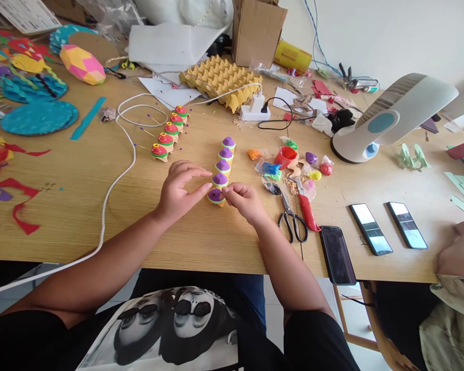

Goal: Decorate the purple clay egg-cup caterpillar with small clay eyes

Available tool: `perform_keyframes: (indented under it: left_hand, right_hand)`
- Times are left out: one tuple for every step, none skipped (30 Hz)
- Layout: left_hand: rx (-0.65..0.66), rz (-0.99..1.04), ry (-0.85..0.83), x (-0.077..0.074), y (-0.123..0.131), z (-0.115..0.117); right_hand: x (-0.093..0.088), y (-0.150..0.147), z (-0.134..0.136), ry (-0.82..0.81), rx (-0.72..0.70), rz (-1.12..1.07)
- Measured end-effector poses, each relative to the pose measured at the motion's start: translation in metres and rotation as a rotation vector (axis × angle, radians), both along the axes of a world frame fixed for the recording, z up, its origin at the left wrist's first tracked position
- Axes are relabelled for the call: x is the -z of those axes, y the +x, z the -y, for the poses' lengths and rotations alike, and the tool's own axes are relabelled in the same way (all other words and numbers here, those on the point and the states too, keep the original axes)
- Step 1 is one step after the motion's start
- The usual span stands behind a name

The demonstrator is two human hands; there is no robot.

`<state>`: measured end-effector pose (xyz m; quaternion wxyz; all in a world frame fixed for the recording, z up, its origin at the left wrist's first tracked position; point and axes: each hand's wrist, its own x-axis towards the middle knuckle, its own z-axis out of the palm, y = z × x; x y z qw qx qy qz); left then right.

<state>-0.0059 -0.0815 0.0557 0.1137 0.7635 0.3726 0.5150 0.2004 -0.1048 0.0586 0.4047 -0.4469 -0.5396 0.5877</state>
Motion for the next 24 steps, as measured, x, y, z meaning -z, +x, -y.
perform_keyframes:
  left_hand:
    - [0.003,0.000,-0.006,0.0000,0.0001,0.0001]
    - [0.005,-0.001,-0.011,0.0000,0.0001,0.0001]
    - [0.005,-0.002,-0.015,-0.0001,0.0001,0.0002]
    - [0.004,-0.003,-0.016,-0.0002,0.0001,0.0002]
    - [0.005,-0.004,-0.018,-0.0005,0.0002,0.0004]
    - [0.007,-0.006,-0.020,-0.0008,0.0002,0.0006]
    - [0.009,-0.007,-0.024,-0.0013,0.0004,0.0009]
    - [0.014,-0.009,-0.027,-0.0018,0.0005,0.0013]
    - [0.022,-0.009,-0.029,-0.0024,0.0007,0.0018]
    - [0.035,-0.011,-0.033,-0.0028,0.0008,0.0024]
    - [0.052,-0.016,-0.037,-0.0032,0.0010,0.0029]
    - [0.071,-0.024,-0.040,-0.0033,0.0013,0.0033]
    - [0.089,-0.035,-0.041,-0.0031,0.0015,0.0037]
    - [0.106,-0.048,-0.040,-0.0027,0.0017,0.0039]
    - [0.119,-0.061,-0.036,-0.0021,0.0019,0.0040]
    - [0.129,-0.070,-0.027,-0.0013,0.0021,0.0039]
    - [0.135,-0.074,-0.013,-0.0004,0.0023,0.0037]
    - [0.139,-0.076,-0.001,0.0005,0.0025,0.0034]
    - [0.140,-0.079,0.006,0.0013,0.0026,0.0031]
    - [0.138,-0.083,0.010,0.0020,0.0026,0.0027]
    - [0.133,-0.088,0.008,0.0025,0.0026,0.0024]
    - [0.128,-0.095,0.001,0.0029,0.0025,0.0021]
    - [0.123,-0.102,-0.006,0.0031,0.0024,0.0019]
    - [0.120,-0.105,-0.011,0.0033,0.0022,0.0016]
  right_hand:
    - [0.0001,0.0003,0.0001,0.005,-0.002,0.012]
    - [0.0000,0.0004,0.0002,0.011,0.003,0.017]
    - [-0.0001,0.0004,0.0003,0.016,0.013,0.015]
    - [-0.0002,0.0003,0.0003,0.019,0.025,0.011]
    - [-0.0004,0.0002,0.0004,0.019,0.033,0.007]
    - [-0.0006,0.0001,0.0004,0.019,0.034,0.010]
    - [-0.0008,0.0000,0.0005,0.019,0.026,0.019]
    - [-0.0009,-0.0001,0.0006,0.020,0.017,0.031]
    - [-0.0010,-0.0002,0.0007,0.022,0.012,0.039]
    - [-0.0010,-0.0002,0.0008,0.023,0.014,0.041]
    - [-0.0010,-0.0002,0.0009,0.023,0.020,0.039]
    - [-0.0009,-0.0002,0.0010,0.021,0.028,0.035]
    - [-0.0008,-0.0002,0.0010,0.019,0.034,0.030]
    - [-0.0009,-0.0001,0.0009,0.020,0.033,0.030]
    - [-0.0011,0.0000,0.0008,0.024,0.027,0.035]
    - [-0.0015,-0.0001,0.0007,0.033,0.016,0.045]
    - [-0.0021,-0.0002,0.0007,0.045,0.006,0.060]
    - [-0.0030,-0.0005,0.0007,0.061,-0.003,0.077]
    - [-0.0041,-0.0010,0.0009,0.077,-0.012,0.095]
    - [-0.0053,-0.0017,0.0010,0.091,-0.021,0.112]
    - [-0.0064,-0.0025,0.0013,0.104,-0.030,0.125]
    - [-0.0073,-0.0032,0.0015,0.116,-0.035,0.133]
    - [-0.0080,-0.0039,0.0018,0.129,-0.037,0.139]
    - [-0.0084,-0.0044,0.0020,0.140,-0.038,0.143]
